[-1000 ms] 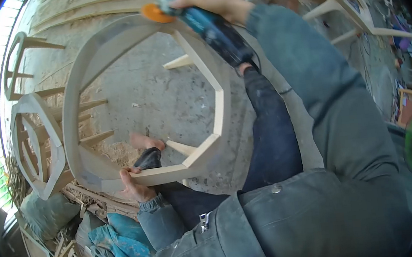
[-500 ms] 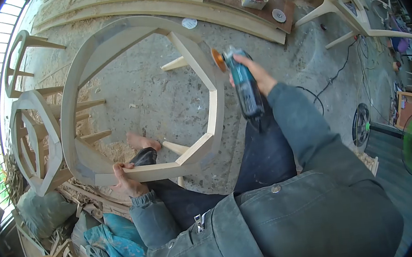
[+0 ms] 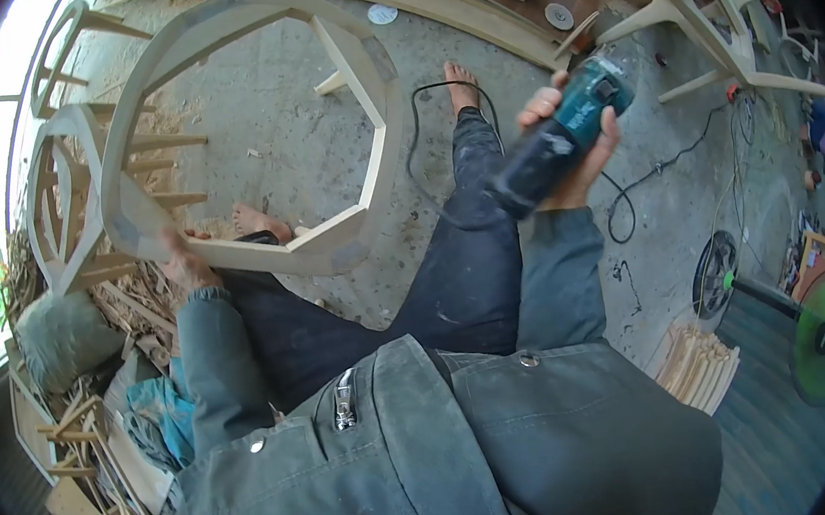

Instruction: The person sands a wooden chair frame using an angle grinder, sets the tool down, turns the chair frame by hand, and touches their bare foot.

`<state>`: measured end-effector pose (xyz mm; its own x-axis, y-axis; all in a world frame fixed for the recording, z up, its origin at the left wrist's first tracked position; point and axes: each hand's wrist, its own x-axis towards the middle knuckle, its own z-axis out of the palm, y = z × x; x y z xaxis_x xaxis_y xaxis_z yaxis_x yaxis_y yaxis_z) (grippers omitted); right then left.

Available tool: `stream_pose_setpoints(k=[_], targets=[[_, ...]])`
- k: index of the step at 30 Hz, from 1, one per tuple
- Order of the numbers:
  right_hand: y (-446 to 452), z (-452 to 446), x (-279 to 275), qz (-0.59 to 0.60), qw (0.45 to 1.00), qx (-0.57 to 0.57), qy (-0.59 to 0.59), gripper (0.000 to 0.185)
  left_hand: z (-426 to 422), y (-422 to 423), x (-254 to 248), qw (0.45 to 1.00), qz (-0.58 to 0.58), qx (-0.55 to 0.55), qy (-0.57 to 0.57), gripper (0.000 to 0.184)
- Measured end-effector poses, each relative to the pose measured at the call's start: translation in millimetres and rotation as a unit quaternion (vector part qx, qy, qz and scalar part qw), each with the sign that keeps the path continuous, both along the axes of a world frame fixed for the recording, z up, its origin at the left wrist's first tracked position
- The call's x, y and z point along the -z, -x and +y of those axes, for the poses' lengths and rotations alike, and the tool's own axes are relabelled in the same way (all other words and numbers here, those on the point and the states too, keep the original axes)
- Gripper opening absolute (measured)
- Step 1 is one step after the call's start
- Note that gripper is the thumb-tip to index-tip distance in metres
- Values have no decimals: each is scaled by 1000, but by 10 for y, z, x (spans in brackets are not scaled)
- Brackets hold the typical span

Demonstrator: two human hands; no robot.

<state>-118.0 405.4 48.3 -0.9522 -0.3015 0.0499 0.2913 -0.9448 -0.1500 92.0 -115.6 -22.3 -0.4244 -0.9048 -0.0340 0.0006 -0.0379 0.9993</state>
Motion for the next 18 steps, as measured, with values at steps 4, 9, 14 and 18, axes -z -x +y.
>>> stream_pose_setpoints(k=[4,9,14,18], targets=[[-148,511,-226,-25,998,56,15,73,-28,-11,-9,1000,-5,-7,15,55],[-173,1461,-517,80,982,105,-132,67,-132,-69,48,1000,-18,-2,8,59],[-279,2272,-1034,69,57,148,-985,56,-173,-104,84,998,-53,-2,-19,60],[-437,2469,-437,47,45,-15,-998,66,-253,-111,107,997,-72,21,-24,59]])
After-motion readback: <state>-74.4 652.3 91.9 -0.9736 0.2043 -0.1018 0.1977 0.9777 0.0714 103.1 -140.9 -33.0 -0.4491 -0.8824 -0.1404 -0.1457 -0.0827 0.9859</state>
